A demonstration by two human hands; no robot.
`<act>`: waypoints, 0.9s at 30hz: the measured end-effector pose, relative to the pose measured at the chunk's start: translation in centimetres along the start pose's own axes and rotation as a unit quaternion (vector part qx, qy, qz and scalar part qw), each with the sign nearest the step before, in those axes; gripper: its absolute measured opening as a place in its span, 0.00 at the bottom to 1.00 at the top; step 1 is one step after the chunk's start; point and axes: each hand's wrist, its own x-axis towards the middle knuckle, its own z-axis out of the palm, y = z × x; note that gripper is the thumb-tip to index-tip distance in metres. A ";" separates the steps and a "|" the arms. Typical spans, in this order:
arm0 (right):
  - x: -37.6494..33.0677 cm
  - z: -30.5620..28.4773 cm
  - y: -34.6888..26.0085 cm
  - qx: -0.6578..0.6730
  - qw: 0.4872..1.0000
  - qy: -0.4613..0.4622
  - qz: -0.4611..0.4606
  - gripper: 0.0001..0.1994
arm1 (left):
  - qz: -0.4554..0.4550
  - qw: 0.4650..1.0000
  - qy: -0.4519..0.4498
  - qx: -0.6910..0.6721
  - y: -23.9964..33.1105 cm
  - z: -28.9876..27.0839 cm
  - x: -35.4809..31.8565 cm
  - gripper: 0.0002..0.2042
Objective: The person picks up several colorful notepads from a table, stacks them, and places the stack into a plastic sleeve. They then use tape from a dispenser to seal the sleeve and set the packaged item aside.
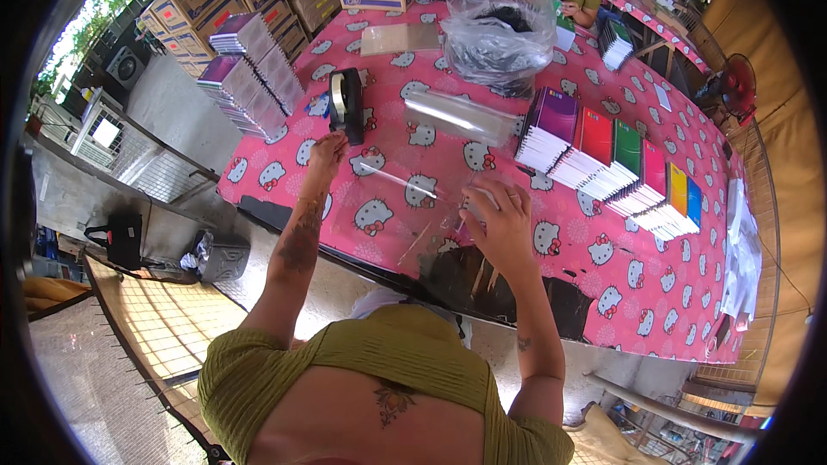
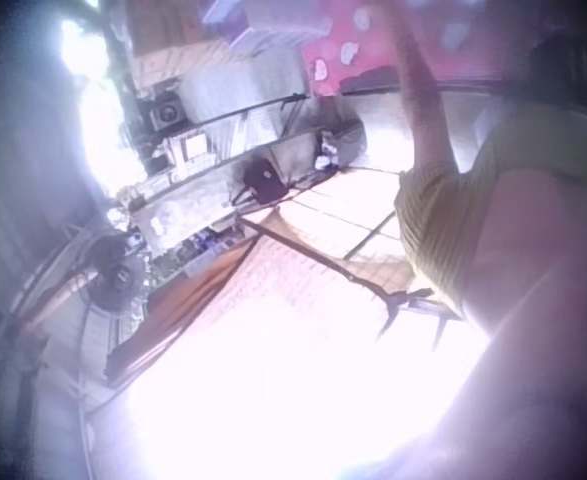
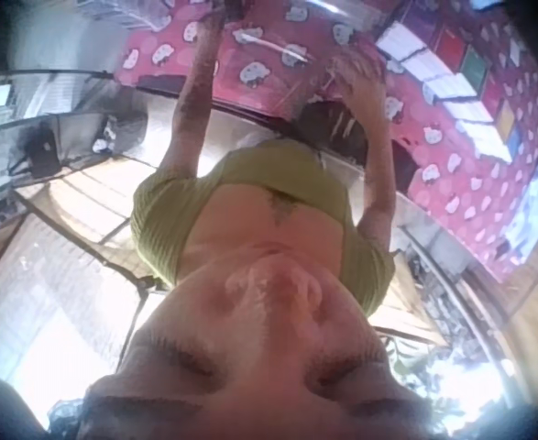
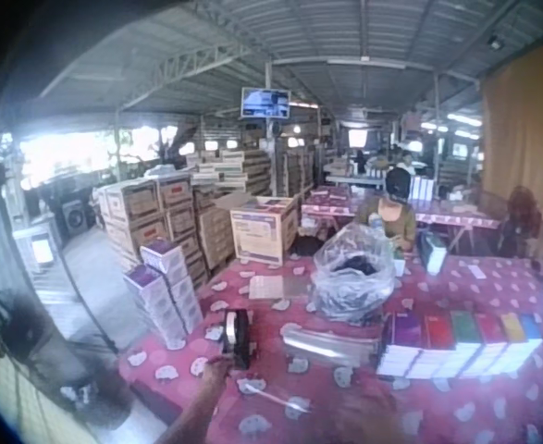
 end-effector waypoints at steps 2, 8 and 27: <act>-0.4 0.1 0.0 -0.014 1.000 0.001 0.021 0.20 | 0.131 0.949 -0.004 0.286 0.6 -0.9 -0.5 0.13; -1.1 0.0 0.3 -0.064 0.995 0.010 0.070 0.23 | 0.256 0.707 0.067 0.656 6.5 3.4 -3.1 0.11; -0.4 0.3 0.5 -0.067 0.994 -0.057 0.059 0.20 | 0.194 0.782 -0.591 0.048 8.2 11.8 -16.4 0.17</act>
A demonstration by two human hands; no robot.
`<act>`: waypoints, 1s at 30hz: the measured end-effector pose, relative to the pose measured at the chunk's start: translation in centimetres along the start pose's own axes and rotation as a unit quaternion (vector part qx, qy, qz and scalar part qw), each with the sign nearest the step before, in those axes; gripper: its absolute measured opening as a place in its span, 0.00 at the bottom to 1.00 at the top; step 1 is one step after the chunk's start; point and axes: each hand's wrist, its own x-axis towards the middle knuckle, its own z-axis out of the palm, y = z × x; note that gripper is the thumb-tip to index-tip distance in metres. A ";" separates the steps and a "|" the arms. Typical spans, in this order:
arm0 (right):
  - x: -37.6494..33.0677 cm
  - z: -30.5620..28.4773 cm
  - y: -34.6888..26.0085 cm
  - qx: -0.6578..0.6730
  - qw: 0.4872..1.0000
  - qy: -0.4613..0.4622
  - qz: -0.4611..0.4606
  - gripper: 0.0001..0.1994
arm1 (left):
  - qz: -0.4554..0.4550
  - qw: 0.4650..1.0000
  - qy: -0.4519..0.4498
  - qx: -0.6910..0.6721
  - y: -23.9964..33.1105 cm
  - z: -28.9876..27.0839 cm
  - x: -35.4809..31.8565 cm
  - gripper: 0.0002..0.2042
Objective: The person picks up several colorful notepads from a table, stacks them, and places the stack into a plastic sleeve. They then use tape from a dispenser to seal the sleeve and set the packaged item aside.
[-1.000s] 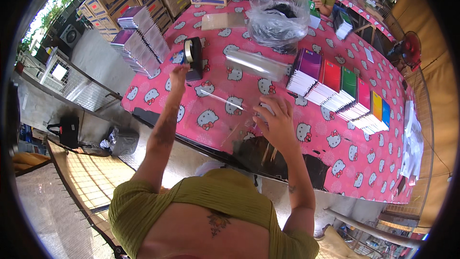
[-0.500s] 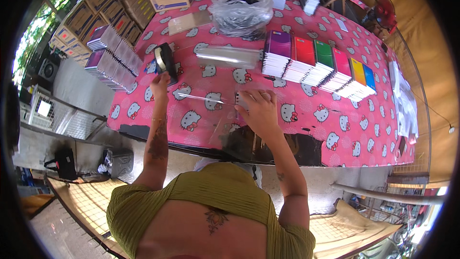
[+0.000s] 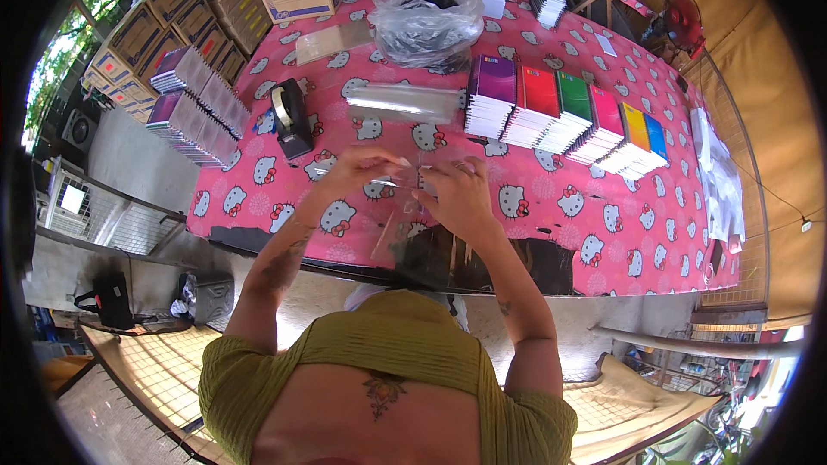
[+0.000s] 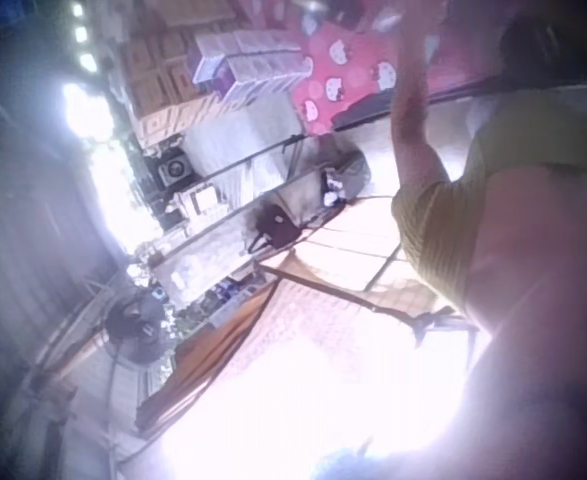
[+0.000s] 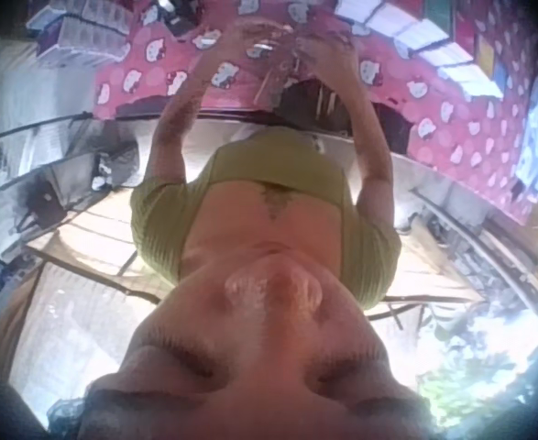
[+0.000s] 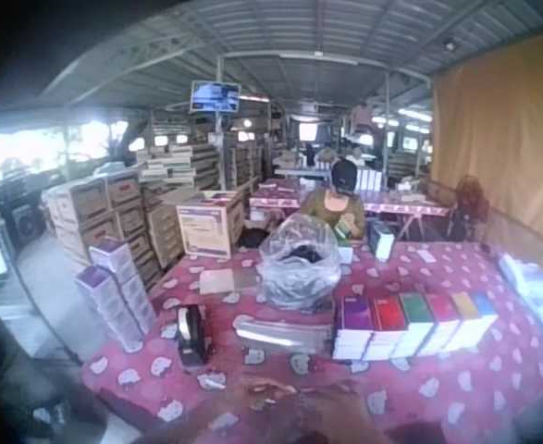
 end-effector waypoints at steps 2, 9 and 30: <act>0.3 0.0 -0.4 0.029 1.000 0.001 -0.002 0.17 | -0.071 0.997 -0.021 0.000 0.2 1.3 1.5 0.17; -0.1 -3.6 -1.5 -0.027 0.998 0.050 0.025 0.25 | 0.108 0.965 -0.099 0.217 1.0 -1.1 4.3 0.09; -4.2 5.1 3.9 0.309 0.923 0.204 0.105 0.15 | -0.056 0.995 0.073 -0.024 -4.2 7.4 6.0 0.46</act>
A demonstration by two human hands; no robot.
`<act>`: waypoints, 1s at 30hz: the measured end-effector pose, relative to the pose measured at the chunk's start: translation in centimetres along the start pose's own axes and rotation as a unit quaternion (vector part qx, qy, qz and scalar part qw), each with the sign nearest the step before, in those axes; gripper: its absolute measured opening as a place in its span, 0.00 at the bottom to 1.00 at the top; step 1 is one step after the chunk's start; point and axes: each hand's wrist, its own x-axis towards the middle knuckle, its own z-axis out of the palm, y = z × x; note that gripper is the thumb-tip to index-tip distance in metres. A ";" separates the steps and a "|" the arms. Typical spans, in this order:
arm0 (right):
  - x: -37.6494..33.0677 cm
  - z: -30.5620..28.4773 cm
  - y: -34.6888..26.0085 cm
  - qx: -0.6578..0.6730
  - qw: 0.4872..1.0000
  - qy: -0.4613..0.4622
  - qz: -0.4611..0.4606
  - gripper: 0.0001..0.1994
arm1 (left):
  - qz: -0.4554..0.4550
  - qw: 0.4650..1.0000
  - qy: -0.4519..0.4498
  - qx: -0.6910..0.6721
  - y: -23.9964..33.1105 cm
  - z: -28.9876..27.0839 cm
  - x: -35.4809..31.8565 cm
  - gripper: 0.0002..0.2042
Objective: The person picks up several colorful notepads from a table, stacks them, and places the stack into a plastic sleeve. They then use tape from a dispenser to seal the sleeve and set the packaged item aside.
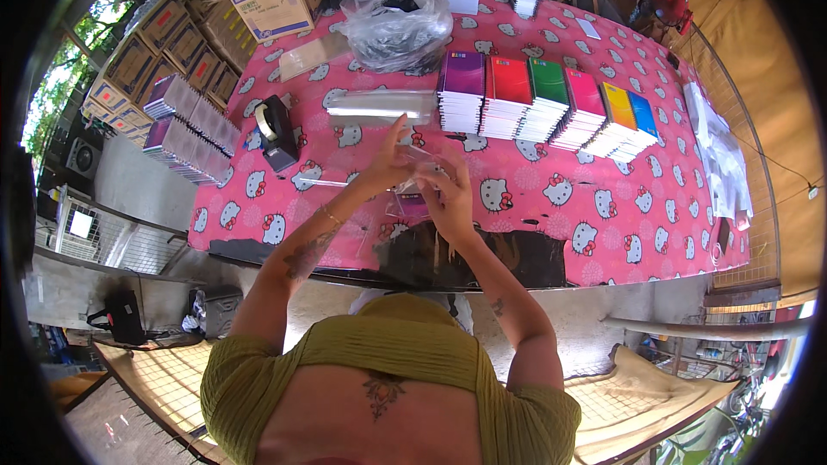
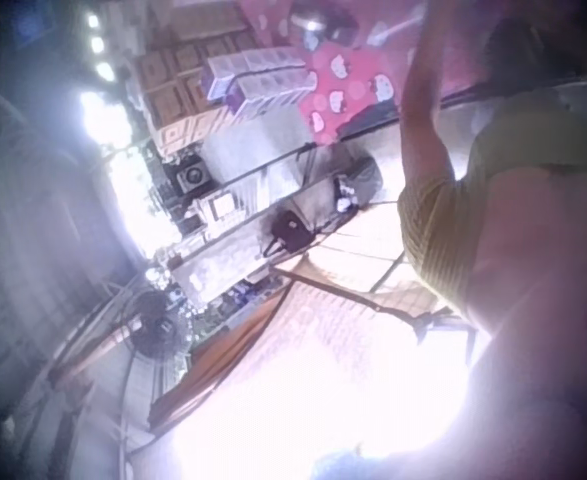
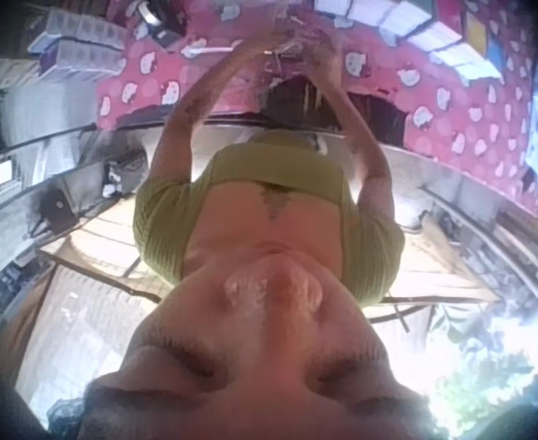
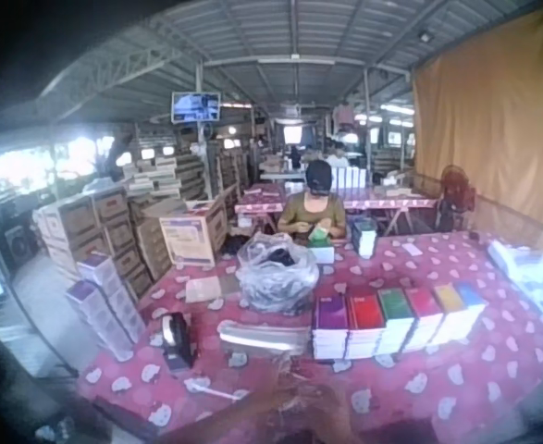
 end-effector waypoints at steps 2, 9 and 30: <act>1.2 -0.5 -0.9 0.000 0.999 0.029 -0.022 0.15 | -0.071 0.996 -0.047 -0.018 -0.2 -1.4 -0.7 0.40; 3.2 -1.5 4.0 0.208 0.956 -0.174 0.110 0.21 | -0.103 0.992 -0.071 0.004 -0.9 -2.7 -2.1 0.27; 2.3 -0.6 1.7 -0.093 0.993 -0.058 0.039 0.24 | 0.048 0.823 0.013 0.566 2.9 1.6 -1.3 0.15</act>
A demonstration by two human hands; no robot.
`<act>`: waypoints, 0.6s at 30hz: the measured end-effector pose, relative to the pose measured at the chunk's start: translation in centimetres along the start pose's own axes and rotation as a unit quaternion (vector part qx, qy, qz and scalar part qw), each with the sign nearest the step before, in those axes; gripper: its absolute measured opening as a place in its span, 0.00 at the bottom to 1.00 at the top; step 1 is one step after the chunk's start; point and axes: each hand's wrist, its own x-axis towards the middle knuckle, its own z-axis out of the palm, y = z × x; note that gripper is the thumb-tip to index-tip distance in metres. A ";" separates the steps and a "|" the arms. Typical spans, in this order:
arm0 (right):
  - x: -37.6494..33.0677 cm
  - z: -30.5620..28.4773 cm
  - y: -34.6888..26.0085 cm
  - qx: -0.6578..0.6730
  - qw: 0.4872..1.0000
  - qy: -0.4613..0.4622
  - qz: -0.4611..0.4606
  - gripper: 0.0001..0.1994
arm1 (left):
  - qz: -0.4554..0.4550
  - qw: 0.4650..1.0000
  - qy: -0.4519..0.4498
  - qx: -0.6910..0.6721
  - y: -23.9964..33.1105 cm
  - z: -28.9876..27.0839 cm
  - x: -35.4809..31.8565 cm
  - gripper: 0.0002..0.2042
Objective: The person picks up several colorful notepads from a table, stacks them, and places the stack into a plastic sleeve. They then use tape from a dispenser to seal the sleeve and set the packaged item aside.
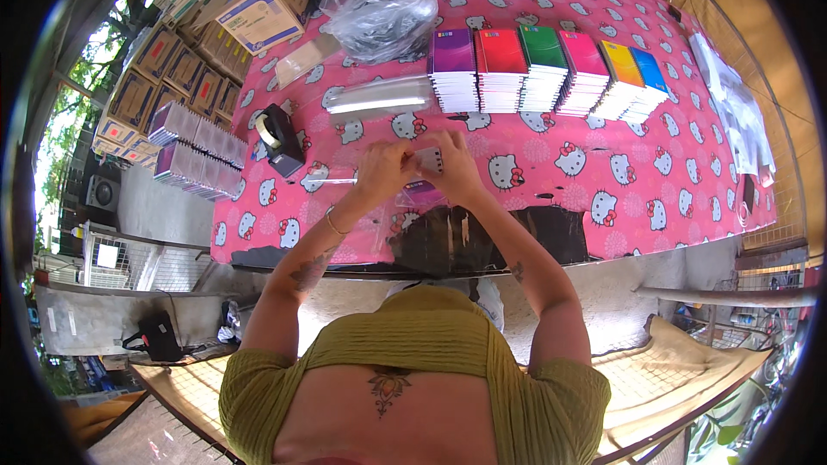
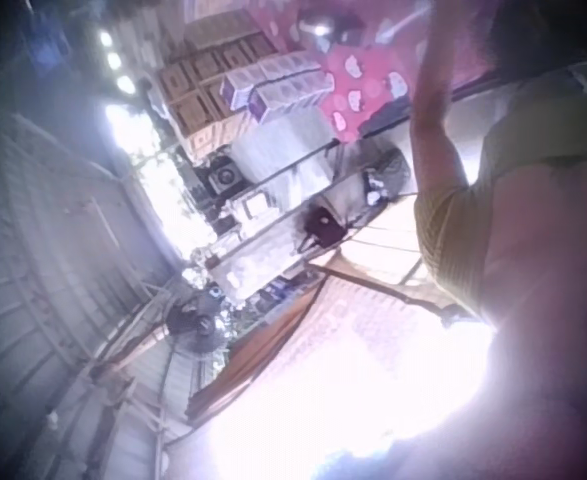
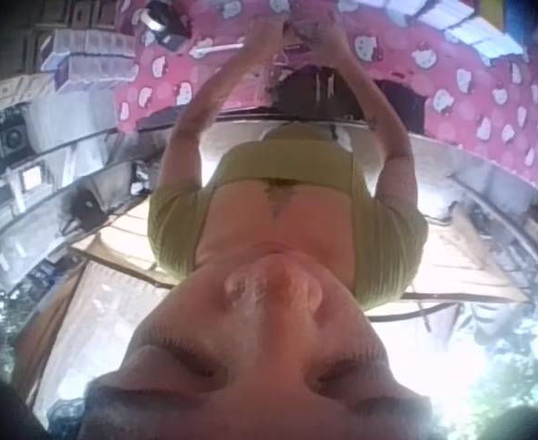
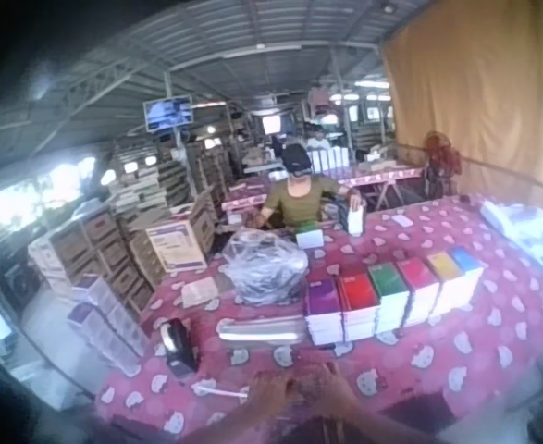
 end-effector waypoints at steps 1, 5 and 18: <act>-0.2 0.2 1.0 0.099 0.994 -0.009 0.053 0.23 | -0.046 0.993 -0.015 -0.110 -0.4 0.4 0.2 0.16; -0.7 1.5 2.8 0.352 0.917 -0.012 0.184 0.22 | -0.166 0.911 -0.058 -0.373 -2.9 1.9 0.2 0.19; -1.2 2.8 3.1 0.241 0.957 0.034 0.160 0.19 | -0.548 0.638 0.333 -0.426 -28.6 -2.8 -8.2 0.17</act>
